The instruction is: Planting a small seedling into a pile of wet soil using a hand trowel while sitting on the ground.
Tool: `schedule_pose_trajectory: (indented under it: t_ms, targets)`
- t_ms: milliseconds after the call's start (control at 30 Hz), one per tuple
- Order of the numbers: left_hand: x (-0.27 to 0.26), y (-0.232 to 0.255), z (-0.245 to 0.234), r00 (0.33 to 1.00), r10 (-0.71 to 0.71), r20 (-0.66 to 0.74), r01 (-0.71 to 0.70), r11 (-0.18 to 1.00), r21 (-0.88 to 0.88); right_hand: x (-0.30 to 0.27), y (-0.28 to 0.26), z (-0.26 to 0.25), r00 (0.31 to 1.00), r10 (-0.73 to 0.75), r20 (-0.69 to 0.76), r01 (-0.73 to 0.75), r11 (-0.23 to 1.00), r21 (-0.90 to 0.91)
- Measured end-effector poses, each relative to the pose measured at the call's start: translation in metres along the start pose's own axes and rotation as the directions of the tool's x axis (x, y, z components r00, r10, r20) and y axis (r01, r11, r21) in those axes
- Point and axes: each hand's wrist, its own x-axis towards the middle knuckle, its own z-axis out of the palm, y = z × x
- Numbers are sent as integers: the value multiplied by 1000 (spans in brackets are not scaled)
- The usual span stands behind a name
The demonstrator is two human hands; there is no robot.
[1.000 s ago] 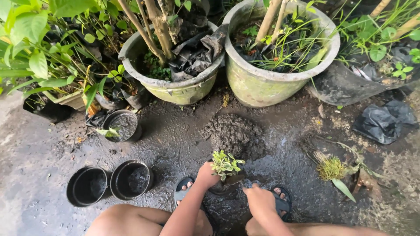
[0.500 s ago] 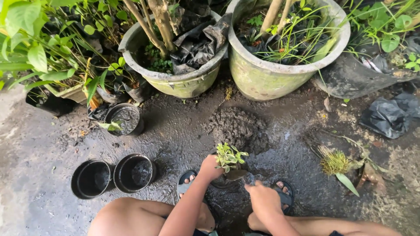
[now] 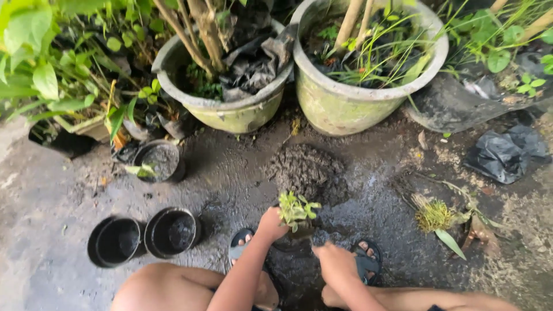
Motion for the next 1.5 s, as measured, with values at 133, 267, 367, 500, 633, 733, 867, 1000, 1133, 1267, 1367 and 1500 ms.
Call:
schedule_pose_trajectory:
  t_ms: [133,267,367,500,633,733,867,1000,1133,1267,1367,1500]
  targets:
    - [0,5,-1,998,66,-8,-65,996,65,-8,7,-2,998,-20,-51,25,996,89]
    - [1,8,-4,1000,-9,19,8,999,46,4,9,6,996,46,79,-57,987,150]
    - [2,6,-7,998,-54,42,52,998,31,-10,-1,-20,991,20,135,-41,987,155]
    - [3,3,1,998,-33,57,30,998,61,7,12,16,989,-18,149,-11,981,193]
    - [4,-7,8,998,68,-3,-68,993,94,15,8,19,982,66,174,-104,970,221]
    - [6,-14,16,999,2,46,-6,996,93,7,5,10,973,48,227,-91,979,182]
    - [7,-15,23,999,7,53,-15,991,135,19,14,29,974,63,218,-114,966,231]
    - [9,-21,26,999,4,53,-11,992,125,-10,-7,-31,957,-6,290,-69,966,249]
    - [10,-26,28,996,86,19,-88,989,120,20,11,13,985,4,171,-38,979,200]
    - [6,-16,14,995,96,24,-98,991,89,-3,-4,-27,969,66,237,-118,970,213]
    - [8,-11,11,997,73,28,-75,994,83,-11,-10,-41,959,61,278,-111,979,170]
    - [4,-12,9,990,142,-8,-141,987,74,7,4,1,970,61,237,-111,973,201]
